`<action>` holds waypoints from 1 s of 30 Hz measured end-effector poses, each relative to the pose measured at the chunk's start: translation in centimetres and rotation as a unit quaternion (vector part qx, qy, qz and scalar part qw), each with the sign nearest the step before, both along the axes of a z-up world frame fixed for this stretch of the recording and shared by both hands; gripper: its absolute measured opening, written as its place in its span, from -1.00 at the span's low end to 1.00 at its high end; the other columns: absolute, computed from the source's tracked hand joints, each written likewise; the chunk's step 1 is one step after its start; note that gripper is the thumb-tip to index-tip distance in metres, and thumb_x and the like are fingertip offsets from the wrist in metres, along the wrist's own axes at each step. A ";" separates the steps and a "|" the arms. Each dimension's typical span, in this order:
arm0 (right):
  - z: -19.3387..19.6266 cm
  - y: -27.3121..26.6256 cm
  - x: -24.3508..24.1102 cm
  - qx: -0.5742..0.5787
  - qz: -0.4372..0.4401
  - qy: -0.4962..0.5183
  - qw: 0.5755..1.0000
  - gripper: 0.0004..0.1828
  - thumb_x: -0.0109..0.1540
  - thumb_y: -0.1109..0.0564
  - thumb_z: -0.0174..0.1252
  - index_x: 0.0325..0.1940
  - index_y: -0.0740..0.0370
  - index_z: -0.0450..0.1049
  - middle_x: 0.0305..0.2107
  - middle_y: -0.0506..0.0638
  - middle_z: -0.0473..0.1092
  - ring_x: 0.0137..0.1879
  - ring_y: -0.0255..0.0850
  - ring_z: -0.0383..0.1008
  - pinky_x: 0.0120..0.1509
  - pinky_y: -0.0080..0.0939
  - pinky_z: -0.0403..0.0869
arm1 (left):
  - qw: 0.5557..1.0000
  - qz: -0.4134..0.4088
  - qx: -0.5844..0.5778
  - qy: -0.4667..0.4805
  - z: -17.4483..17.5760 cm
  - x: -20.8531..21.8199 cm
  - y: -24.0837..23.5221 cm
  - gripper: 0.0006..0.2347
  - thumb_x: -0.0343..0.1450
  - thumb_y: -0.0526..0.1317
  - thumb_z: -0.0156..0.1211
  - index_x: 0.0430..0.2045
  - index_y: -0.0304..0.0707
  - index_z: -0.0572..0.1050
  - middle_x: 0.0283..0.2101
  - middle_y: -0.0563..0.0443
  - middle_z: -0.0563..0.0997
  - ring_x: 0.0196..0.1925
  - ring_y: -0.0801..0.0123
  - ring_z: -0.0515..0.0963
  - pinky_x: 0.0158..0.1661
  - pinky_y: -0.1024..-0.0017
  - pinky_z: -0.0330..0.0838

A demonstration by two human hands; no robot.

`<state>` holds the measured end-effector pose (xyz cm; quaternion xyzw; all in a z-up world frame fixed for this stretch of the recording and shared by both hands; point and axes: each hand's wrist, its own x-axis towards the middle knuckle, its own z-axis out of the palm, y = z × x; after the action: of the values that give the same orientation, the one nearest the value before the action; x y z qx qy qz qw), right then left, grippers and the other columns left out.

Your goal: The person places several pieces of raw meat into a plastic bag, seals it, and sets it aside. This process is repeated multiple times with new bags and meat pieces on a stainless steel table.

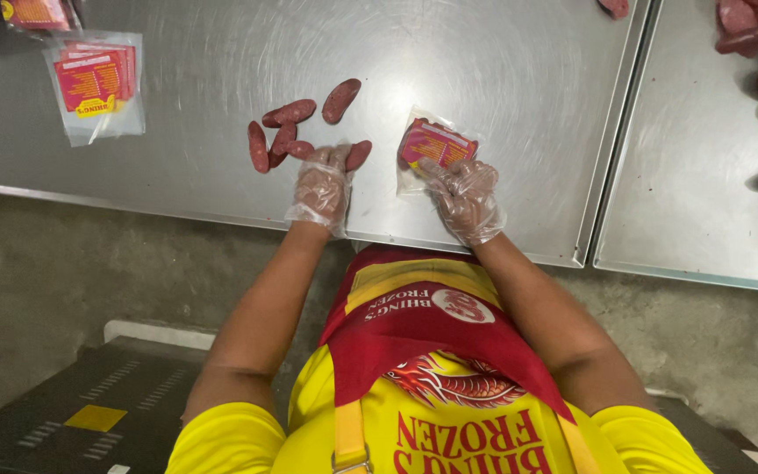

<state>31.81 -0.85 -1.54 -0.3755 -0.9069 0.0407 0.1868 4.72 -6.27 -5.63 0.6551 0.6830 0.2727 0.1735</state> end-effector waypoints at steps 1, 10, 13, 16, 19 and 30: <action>0.1 0.0 0.0 -0.016 -0.004 0.009 1.000 -0.56 0.26 0.09 0.34 0.25 0.01 0.56 -0.34 0.02 0.43 -0.18 -0.07 0.41 -0.13 0.00 0.39 | 1.000 0.008 0.014 0.011 -0.7 0.0 -0.4 -0.66 0.43 -0.29 0.25 0.12 -0.29 0.45 0.04 -0.25 0.53 0.10 -0.09 0.50 0.11 0.09 0.39; 1.3 -0.1 -0.5 0.038 0.023 0.009 0.999 -0.54 0.22 0.11 0.37 0.22 0.08 0.57 -0.37 0.01 0.43 -0.22 -0.06 0.42 -0.17 0.01 0.40 | 0.999 -0.026 0.012 -0.031 -1.9 -1.2 0.6 -0.85 0.38 -0.41 0.11 -0.25 -0.22 0.57 -0.21 -0.21 0.63 -0.07 -0.08 0.61 -0.01 0.08 0.47; 1.2 0.2 -0.6 0.051 0.044 0.020 0.998 -0.53 0.22 0.16 0.39 0.23 0.12 0.56 -0.37 0.01 0.46 -0.24 -0.07 0.43 -0.20 -0.01 0.41 | 0.987 -0.012 -0.095 -0.126 0.0 -1.3 0.9 -0.93 0.50 -0.31 0.13 -0.25 -0.24 0.57 -0.22 -0.22 0.64 -0.15 -0.06 0.62 -0.10 0.08 0.47; 1.0 0.3 -0.6 0.070 0.059 0.020 0.996 -0.52 0.21 0.18 0.40 0.23 0.14 0.55 -0.33 0.01 0.51 -0.24 -0.09 0.45 -0.19 -0.02 0.44 | 0.983 0.072 -0.090 -0.140 2.0 -1.3 0.8 -0.87 0.50 -0.24 0.15 -0.16 -0.27 0.55 -0.23 -0.28 0.60 -0.15 -0.13 0.58 -0.14 0.04 0.42; 0.8 0.5 -0.6 0.060 0.060 0.036 0.996 -0.51 0.21 0.18 0.43 0.24 0.16 0.57 -0.33 0.00 0.53 -0.28 -0.12 0.45 -0.20 -0.06 0.47 | 0.983 0.139 -0.061 -0.100 2.0 -1.7 0.3 -0.76 0.36 -0.21 0.22 -0.14 -0.31 0.54 -0.16 -0.33 0.55 -0.15 -0.11 0.58 -0.11 0.10 0.46; 0.6 -0.1 -0.6 -0.049 -0.015 0.064 0.997 -0.45 0.18 0.00 0.42 0.23 0.14 0.55 -0.39 0.00 0.44 -0.27 -0.13 0.40 -0.09 0.00 0.43 | 0.990 0.127 0.063 -0.006 -2.5 1.0 -5.8 -0.76 0.44 -0.21 0.32 -0.07 -0.23 0.48 -0.08 -0.15 0.63 -0.08 -0.01 0.60 -0.07 0.14 0.49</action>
<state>31.26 -1.00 -0.91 -0.3942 -0.8843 0.1061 0.2267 5.69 -12.10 -8.11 0.5713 0.7409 0.3386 0.1001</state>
